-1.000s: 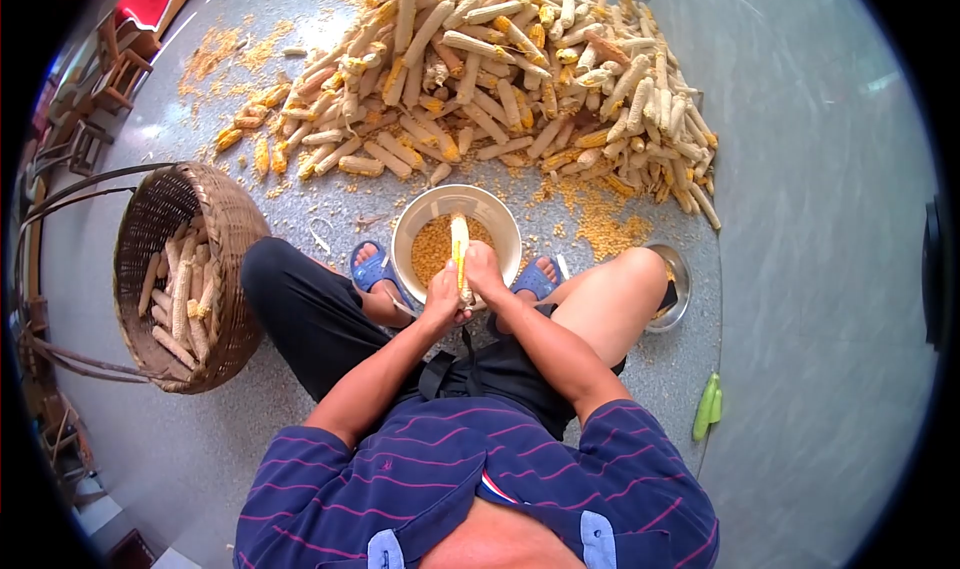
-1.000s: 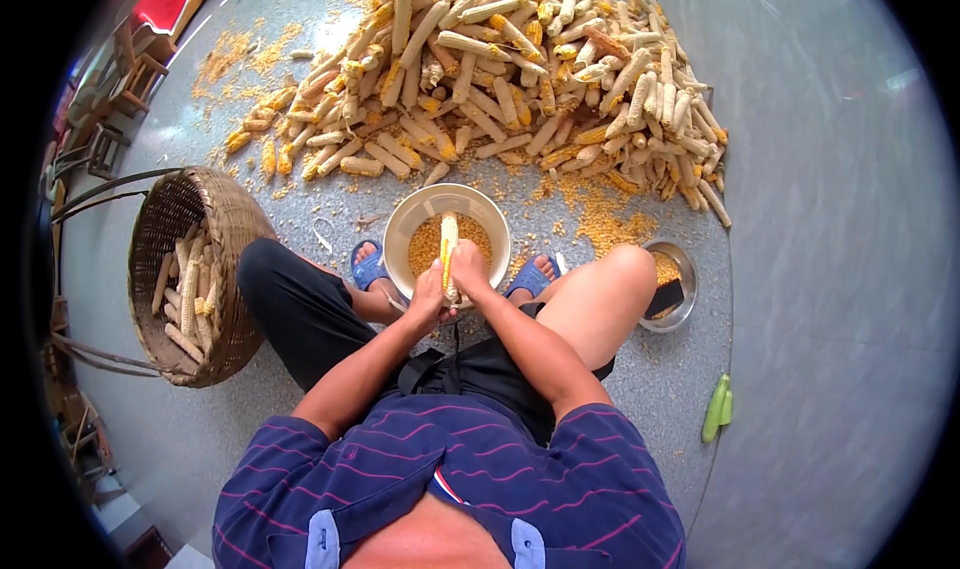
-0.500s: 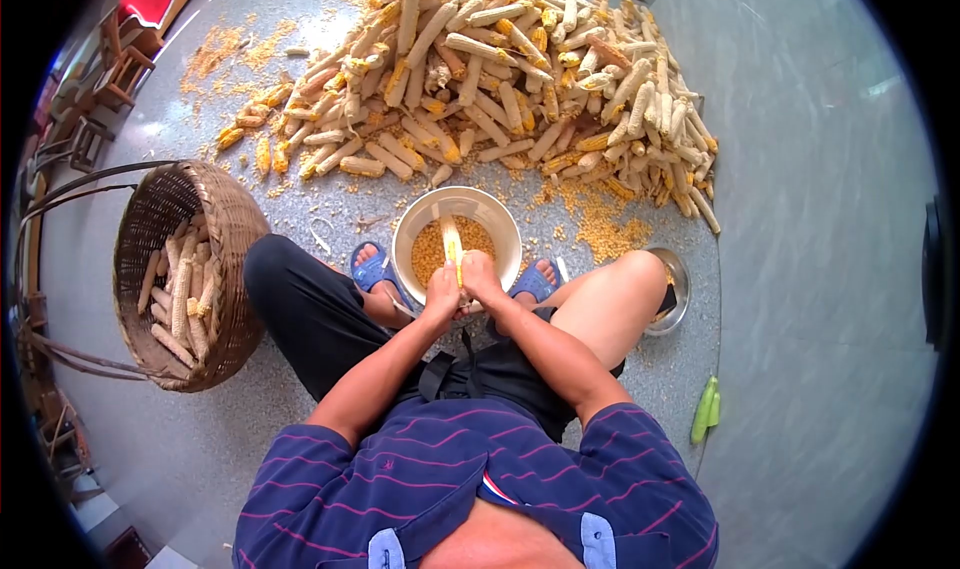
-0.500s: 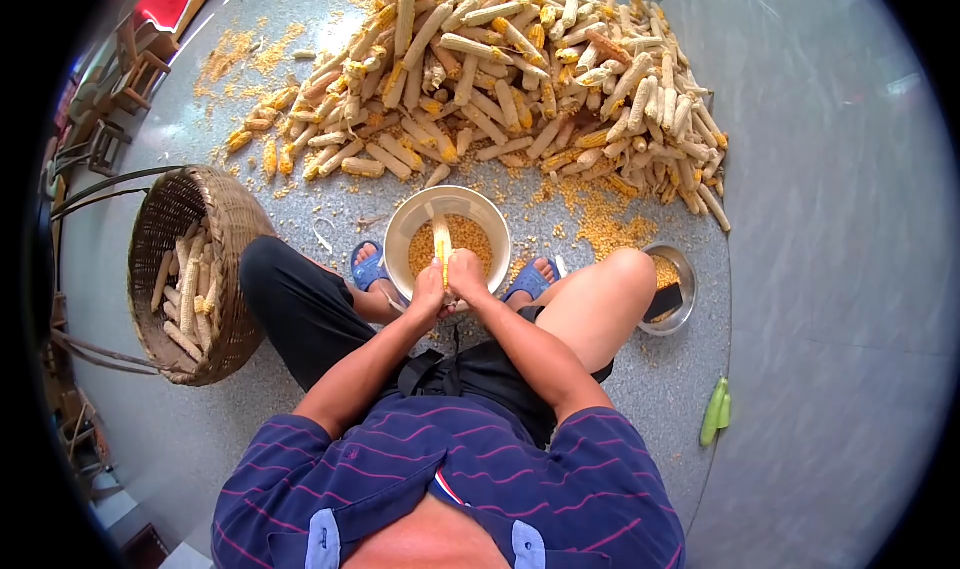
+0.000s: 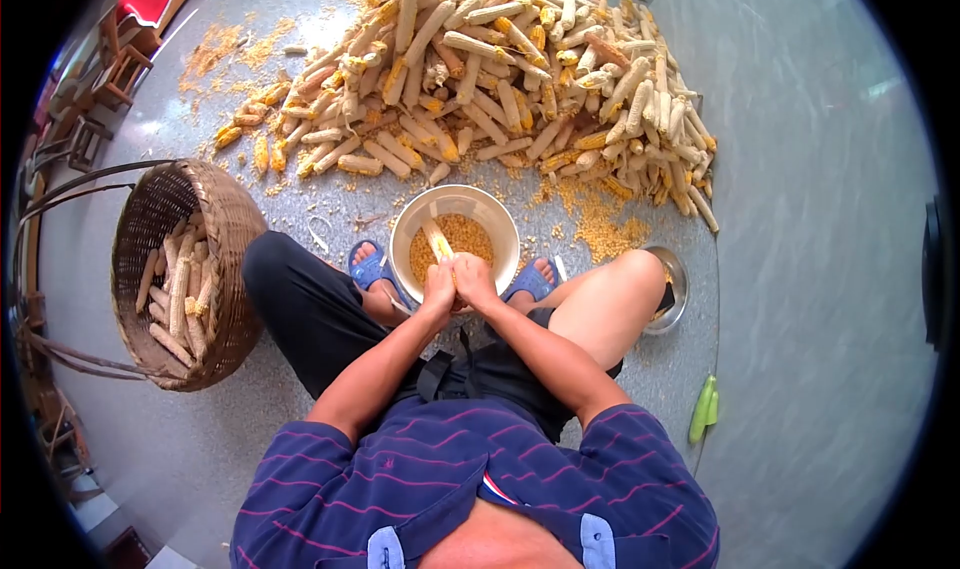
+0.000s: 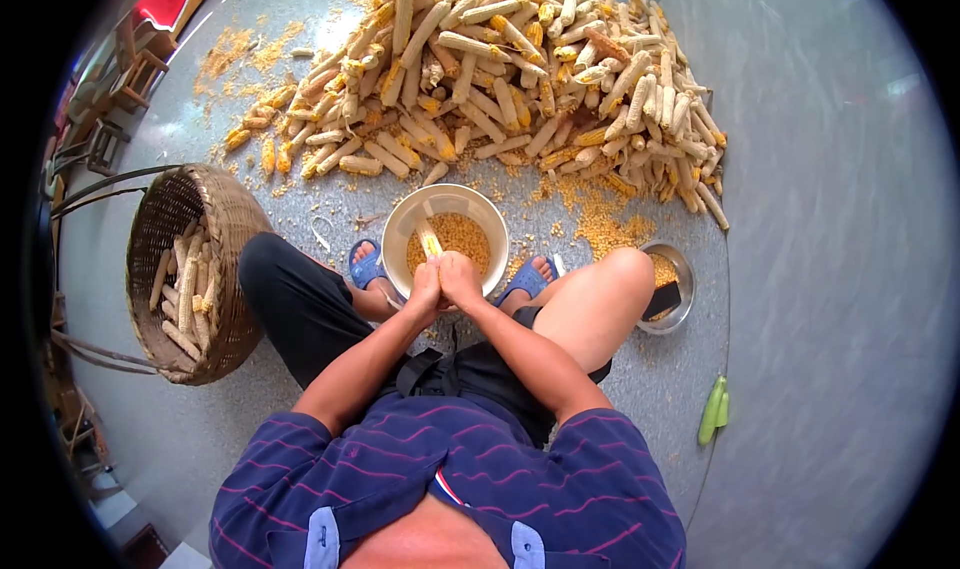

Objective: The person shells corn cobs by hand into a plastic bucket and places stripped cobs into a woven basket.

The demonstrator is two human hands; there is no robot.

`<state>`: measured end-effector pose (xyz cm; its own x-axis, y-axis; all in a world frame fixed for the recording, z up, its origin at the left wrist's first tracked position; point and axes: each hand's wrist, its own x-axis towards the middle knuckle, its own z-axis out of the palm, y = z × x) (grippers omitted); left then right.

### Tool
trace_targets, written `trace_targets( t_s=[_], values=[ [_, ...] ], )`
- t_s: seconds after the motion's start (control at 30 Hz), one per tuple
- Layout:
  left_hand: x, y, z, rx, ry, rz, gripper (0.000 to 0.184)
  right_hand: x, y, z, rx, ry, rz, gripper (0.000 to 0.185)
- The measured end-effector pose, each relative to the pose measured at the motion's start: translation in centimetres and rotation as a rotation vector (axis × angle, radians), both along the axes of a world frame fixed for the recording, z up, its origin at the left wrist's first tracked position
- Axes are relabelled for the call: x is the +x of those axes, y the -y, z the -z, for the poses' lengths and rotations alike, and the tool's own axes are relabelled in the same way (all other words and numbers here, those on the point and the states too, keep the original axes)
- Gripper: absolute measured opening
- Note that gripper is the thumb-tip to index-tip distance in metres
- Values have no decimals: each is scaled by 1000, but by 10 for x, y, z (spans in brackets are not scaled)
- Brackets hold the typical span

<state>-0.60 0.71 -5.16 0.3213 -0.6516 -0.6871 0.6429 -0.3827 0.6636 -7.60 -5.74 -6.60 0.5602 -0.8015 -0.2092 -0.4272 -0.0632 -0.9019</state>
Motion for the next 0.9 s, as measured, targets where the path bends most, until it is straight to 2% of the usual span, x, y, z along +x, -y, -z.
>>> trace_targets(
  t_s=[0.07, 0.27, 0.33, 0.4, 0.47, 0.5, 0.6, 0.67, 0.77, 0.83, 0.87, 0.9],
  values=[
    [1, 0, 6, -37, 41, -2, 38, 0, 0, -11, -119, -56, -11, 34],
    [1, -3, 3, -101, 158, 82, 39, -2, 0, -9, -158, -157, 8, 35],
    [-1, 1, -16, -26, 0, -51, 45, -4, 4, 4, -206, -82, 53, 35],
    [1, 2, -18, -32, -1, -39, 44, -7, 9, 12, -250, -9, 94, 34],
    [4, 2, -19, -39, -3, -35, 44, -5, 14, 11, -129, -101, -13, 33],
    [4, 2, -19, -47, 8, -31, 45, 1, 12, 12, 254, 91, 227, 36],
    [0, 4, -19, -23, 69, -2, 45, 3, 14, 12, 285, -70, 95, 37],
    [-1, 5, -18, 10, 124, 24, 46, 2, 11, 12, 186, 29, 132, 40],
    [2, 3, -16, -43, -8, -2, 47, -2, 12, 18, 139, 48, 31, 42],
    [4, 6, -18, -51, -101, -77, 47, -1, 9, 12, 296, 171, 173, 38],
    [6, 6, -19, -51, -101, -80, 47, -1, 9, 8, 296, 170, 170, 38],
    [7, 5, -15, -51, -104, -72, 47, 1, 6, -15, 424, 144, 169, 35]
  ],
)
